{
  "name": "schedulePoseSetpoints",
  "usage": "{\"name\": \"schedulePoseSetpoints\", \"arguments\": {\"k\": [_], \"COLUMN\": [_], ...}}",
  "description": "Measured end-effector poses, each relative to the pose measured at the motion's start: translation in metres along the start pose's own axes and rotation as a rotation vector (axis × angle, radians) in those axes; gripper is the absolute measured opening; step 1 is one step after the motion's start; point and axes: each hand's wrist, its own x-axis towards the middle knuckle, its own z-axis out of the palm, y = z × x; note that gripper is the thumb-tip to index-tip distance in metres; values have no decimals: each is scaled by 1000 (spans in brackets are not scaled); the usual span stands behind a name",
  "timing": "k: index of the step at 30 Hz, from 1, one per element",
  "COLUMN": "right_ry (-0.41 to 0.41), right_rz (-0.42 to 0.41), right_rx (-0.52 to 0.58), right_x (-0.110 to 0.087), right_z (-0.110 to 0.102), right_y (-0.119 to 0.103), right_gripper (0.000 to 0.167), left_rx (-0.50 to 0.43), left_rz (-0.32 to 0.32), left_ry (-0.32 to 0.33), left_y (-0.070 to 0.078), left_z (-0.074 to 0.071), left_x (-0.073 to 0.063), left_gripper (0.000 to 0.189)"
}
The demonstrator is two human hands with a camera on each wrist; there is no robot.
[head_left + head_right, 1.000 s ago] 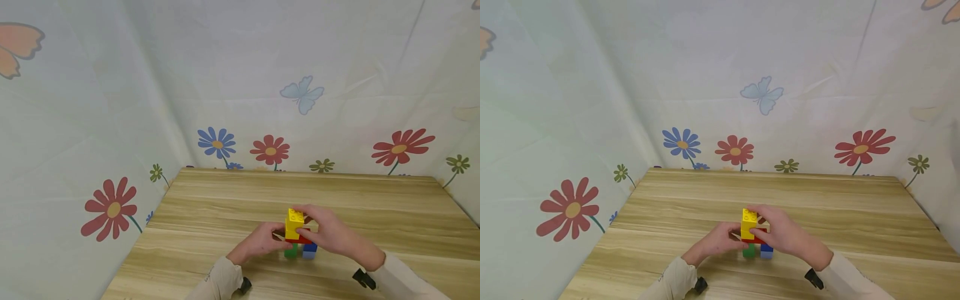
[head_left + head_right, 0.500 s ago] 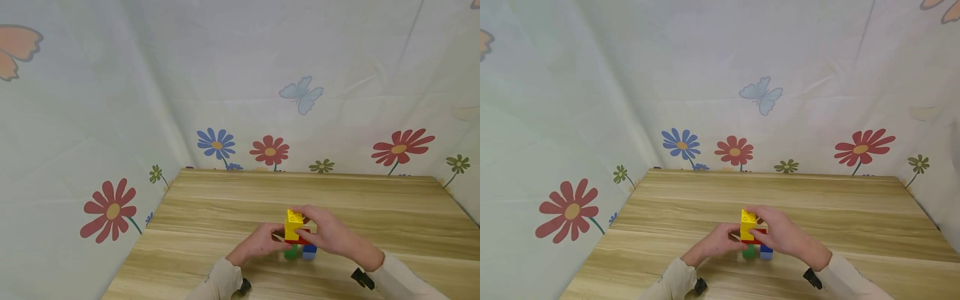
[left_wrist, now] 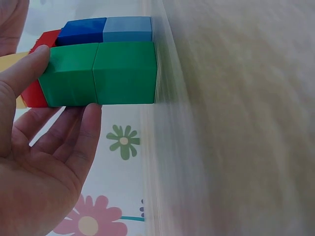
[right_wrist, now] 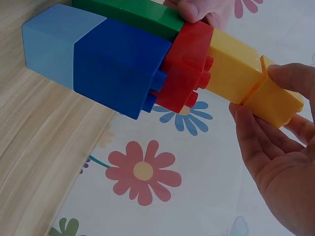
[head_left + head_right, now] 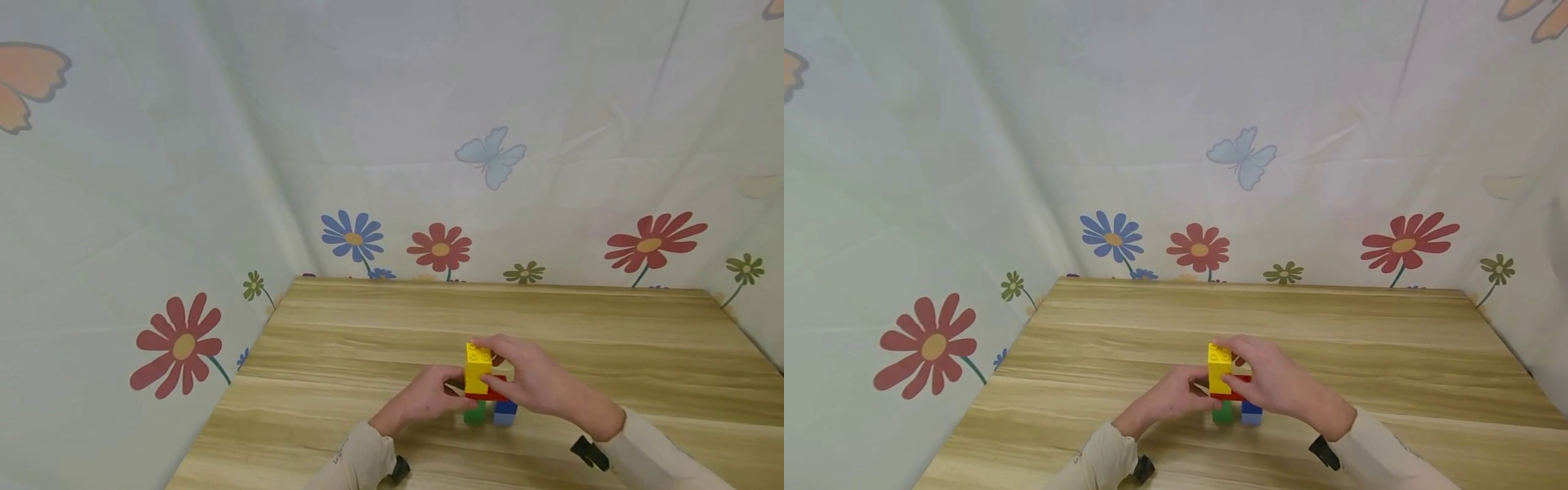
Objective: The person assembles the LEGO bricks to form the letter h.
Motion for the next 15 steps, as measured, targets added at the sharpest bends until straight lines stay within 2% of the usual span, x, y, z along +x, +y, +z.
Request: {"name": "schedulePoseSetpoints", "arguments": {"k": [9, 15], "right_ry": [46, 42], "right_rz": [-18, -7], "right_rx": [-2, -12], "right_x": [-2, -2], "right_z": [3, 5], "right_y": [2, 0], "right_gripper": [54, 54], "left_rx": [-3, -9], "left_rz": [11, 10], "left_ry": [3, 2], "left_y": [-1, -2], "left_z": [1, 1], "left_x": [0, 0], "left_gripper": [29, 30]}}
